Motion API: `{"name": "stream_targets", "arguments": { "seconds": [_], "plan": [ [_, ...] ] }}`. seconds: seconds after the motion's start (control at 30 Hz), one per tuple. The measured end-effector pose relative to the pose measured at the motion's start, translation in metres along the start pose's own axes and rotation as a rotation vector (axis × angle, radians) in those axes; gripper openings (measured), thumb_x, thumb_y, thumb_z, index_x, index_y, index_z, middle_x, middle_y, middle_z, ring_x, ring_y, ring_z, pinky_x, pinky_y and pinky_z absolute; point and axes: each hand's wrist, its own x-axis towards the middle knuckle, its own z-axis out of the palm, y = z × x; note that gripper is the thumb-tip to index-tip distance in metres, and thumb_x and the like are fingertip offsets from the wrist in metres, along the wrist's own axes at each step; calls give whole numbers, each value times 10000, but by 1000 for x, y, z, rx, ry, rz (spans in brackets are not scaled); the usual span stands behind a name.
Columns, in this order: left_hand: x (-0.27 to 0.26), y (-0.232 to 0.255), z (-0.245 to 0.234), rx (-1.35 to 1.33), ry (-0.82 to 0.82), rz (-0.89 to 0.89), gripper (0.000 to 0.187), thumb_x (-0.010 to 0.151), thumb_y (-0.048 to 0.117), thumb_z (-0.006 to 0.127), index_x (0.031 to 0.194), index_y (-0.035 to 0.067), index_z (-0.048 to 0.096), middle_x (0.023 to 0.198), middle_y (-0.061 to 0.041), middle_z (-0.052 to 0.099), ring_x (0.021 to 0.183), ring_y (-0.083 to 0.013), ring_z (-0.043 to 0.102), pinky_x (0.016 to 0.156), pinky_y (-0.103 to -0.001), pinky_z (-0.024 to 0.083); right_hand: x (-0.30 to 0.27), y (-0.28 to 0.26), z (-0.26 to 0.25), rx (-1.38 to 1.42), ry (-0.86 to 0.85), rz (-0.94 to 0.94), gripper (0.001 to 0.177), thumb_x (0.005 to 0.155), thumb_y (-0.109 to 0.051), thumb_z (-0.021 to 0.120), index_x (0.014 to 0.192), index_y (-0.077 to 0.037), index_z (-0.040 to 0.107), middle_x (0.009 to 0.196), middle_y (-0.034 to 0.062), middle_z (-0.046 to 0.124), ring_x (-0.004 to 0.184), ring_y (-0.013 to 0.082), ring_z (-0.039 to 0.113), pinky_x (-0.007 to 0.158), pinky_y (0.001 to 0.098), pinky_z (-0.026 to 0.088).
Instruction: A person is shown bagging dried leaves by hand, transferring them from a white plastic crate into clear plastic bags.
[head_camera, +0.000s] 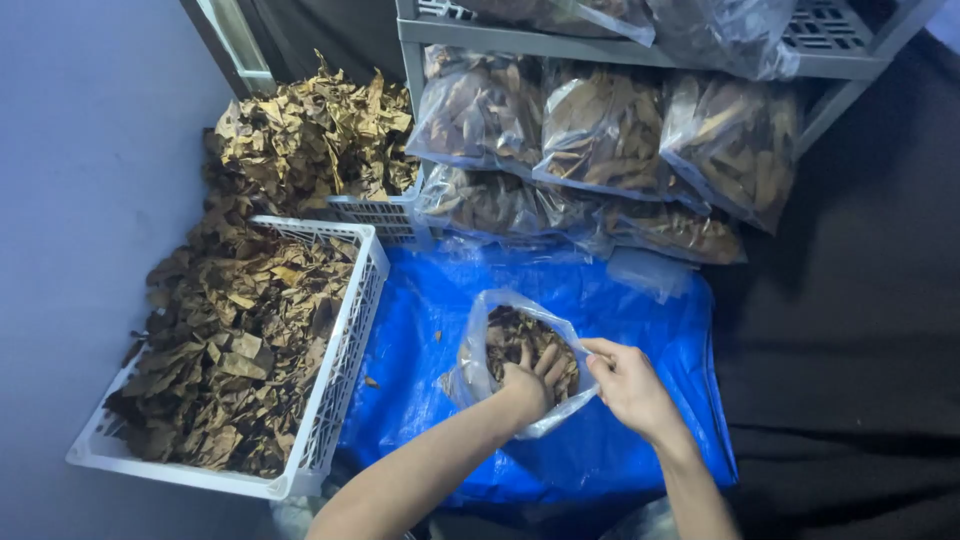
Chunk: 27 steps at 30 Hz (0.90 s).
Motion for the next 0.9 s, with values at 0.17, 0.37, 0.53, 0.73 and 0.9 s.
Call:
{"name": "stream_targets", "arguments": {
  "seconds": [0.17,0.37,0.53,0.73,0.9],
  "plan": [
    [-42,5,-41,-32,-104,-65,760,1095,449,273,1647,244,-207,1719,-28,-278,1556,-445,-229,1199,-595,261,-2,-13,-9,-124,29,124,430,988,-174,521,1372,-91,696,589,-9,514,510,105,365,505,338,337],
    [-95,-8,-70,-145,-2,-52,728,1073,477,283,1663,287,-100,1744,13,-124,1564,-483,-115,1122,-790,196,-10,-19,-15,-298,101,46,418,995,-200,516,1378,-105,652,544,1,470,498,157,454,558,388,397],
    [-138,-26,-88,-240,28,50,789,985,601,376,1651,384,14,1740,127,-91,1554,-516,-27,1081,-904,138,-18,-34,-15,-370,129,56,432,1002,-193,514,1424,-151,596,550,41,483,532,226,531,611,429,422],
    [-191,-50,-64,-286,492,269,797,1039,615,271,972,-33,731,1081,-235,710,1065,-444,659,868,-565,530,-29,-67,-12,-647,64,205,395,1030,-276,455,1422,-267,499,653,49,646,759,331,687,675,474,441],
    [-174,-60,-6,81,751,333,180,950,241,648,1061,163,767,1139,-39,700,977,-313,655,878,-455,526,-30,-111,10,-518,-172,-105,379,1012,-282,461,1344,-208,628,1391,-15,649,1278,195,635,1015,394,496]
  ]
}}
